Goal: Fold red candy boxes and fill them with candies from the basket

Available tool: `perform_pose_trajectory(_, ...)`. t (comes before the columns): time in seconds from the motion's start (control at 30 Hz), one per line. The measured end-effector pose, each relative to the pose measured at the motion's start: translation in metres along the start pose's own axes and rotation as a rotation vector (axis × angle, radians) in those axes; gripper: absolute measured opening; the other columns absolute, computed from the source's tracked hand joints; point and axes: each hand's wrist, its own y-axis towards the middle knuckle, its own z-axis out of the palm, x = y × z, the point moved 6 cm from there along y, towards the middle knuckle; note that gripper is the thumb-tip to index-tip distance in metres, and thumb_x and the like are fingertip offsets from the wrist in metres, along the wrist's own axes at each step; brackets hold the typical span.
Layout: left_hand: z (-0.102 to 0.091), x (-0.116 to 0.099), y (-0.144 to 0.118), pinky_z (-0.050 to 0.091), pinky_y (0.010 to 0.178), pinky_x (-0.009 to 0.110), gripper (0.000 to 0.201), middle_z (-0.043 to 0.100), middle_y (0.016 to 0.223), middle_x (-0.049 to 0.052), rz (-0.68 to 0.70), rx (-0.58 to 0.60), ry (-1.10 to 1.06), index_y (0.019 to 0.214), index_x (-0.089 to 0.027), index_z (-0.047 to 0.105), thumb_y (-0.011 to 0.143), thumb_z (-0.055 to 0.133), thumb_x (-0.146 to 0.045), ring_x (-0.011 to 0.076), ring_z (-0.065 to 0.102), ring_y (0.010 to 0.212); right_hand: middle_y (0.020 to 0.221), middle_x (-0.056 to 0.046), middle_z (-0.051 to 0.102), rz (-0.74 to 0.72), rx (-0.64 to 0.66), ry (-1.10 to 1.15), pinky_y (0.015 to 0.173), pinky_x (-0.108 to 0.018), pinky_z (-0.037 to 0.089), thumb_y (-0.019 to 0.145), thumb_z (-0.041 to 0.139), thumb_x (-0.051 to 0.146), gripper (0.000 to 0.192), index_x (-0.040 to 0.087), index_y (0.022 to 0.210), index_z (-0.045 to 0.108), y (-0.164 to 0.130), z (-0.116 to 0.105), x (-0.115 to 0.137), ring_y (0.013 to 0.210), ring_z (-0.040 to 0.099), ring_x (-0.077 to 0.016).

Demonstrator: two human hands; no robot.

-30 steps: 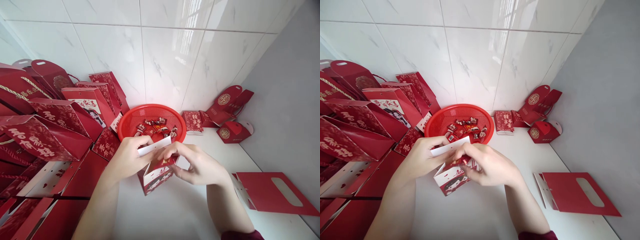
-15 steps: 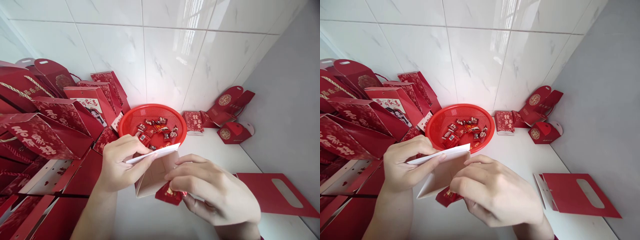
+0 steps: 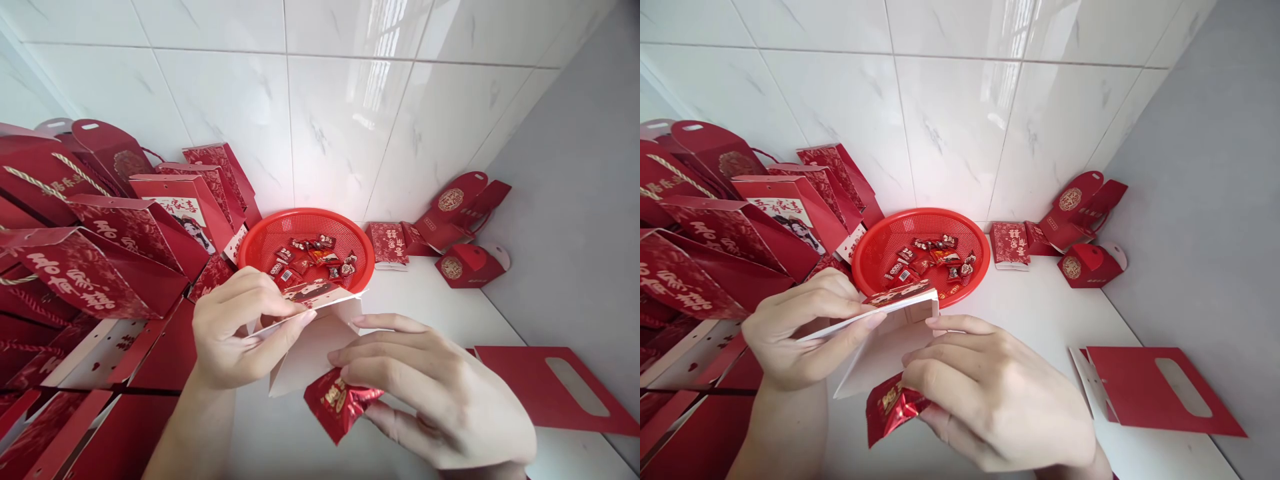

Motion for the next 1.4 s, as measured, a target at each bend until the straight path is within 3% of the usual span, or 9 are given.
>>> perform_pose_trajectory(0.17, 0.002, 0.000, 0.001, 0.044, 0.053, 0.031, 0.013, 0.060, 0.060, -0.003, -0.026, 0.016, 0.025, 0.074, -0.027, 0.067, 0.074, 0.077, -0.019, 0.0129, 0.053, 0.056, 0.105, -0.004, 0.074, 0.023, -0.015, -0.005, 0.112, -0.032, 0.045, 0.091, 0.053, 0.014, 0.021, 0.019, 0.112, 0.057, 0.001, 0.001, -0.001, 0.094, 0.070, -0.0139)
perform_pose_trajectory(0.47, 0.004, 0.004, 0.002, 0.042, 0.054, 0.030, 0.013, 0.063, 0.060, -0.004, -0.064, 0.060, 0.025, 0.072, -0.025, 0.065, 0.075, 0.076, -0.019, 0.0126, 0.053, 0.055, 0.127, -0.006, 0.068, 0.077, -0.148, -0.135, 0.112, -0.030, 0.045, 0.095, 0.051, 0.010, 0.027, 0.017, 0.121, 0.058, 0.006, -0.002, -0.002, 0.122, 0.060, -0.0157)
perform_pose_trajectory(0.73, 0.006, 0.004, 0.003, 0.038, 0.053, 0.029, 0.015, 0.061, 0.059, -0.005, -0.072, 0.086, 0.027, 0.071, -0.023, 0.064, 0.073, 0.075, -0.013, 0.0116, 0.052, 0.056, 0.130, -0.006, 0.065, 0.077, -0.129, -0.175, 0.112, -0.032, 0.045, 0.098, 0.049, 0.015, 0.029, 0.019, 0.123, 0.064, 0.007, -0.002, -0.003, 0.123, 0.059, -0.0174)
perform_pose_trajectory(0.87, 0.007, 0.004, 0.004, 0.039, 0.052, 0.030, 0.013, 0.065, 0.062, -0.003, -0.084, 0.110, 0.010, 0.072, -0.022, 0.065, 0.075, 0.075, -0.015, 0.0124, 0.053, 0.056, 0.136, -0.008, 0.060, 0.106, -0.134, -0.174, 0.103, -0.030, 0.050, 0.095, 0.053, 0.011, 0.032, 0.020, 0.125, 0.062, 0.004, 0.000, -0.003, 0.120, 0.060, -0.0184)
perform_pose_trajectory(1.03, 0.009, 0.002, 0.005, 0.039, 0.051, 0.027, 0.012, 0.062, 0.060, -0.004, -0.039, 0.102, -0.001, 0.071, -0.021, 0.066, 0.075, 0.075, -0.015, 0.0105, 0.053, 0.055, 0.130, -0.006, 0.063, 0.121, -0.174, -0.160, 0.095, -0.026, 0.051, 0.095, 0.055, 0.012, 0.017, 0.017, 0.106, 0.067, 0.004, -0.002, -0.003, 0.109, 0.063, -0.0156)
perform_pose_trajectory(1.23, 0.012, 0.001, 0.003, 0.036, 0.051, 0.026, 0.013, 0.058, 0.058, -0.003, -0.067, 0.149, -0.029, 0.069, -0.020, 0.065, 0.074, 0.075, -0.013, 0.0093, 0.049, 0.054, 0.119, -0.007, 0.069, 0.092, -0.166, -0.100, 0.095, -0.028, 0.049, 0.095, 0.055, 0.009, 0.018, 0.013, 0.105, 0.069, 0.005, -0.005, 0.000, 0.105, 0.063, -0.0157)
perform_pose_trajectory(1.4, 0.016, 0.003, 0.002, 0.034, 0.051, 0.023, 0.014, 0.055, 0.059, -0.006, -0.139, 0.239, -0.143, 0.071, -0.019, 0.062, 0.074, 0.075, -0.014, 0.0068, 0.044, 0.052, 0.109, -0.008, 0.072, -0.037, -0.124, 0.035, 0.098, -0.030, 0.049, 0.095, 0.052, 0.010, 0.018, 0.010, 0.104, 0.068, 0.005, -0.008, 0.007, 0.104, 0.064, -0.0160)
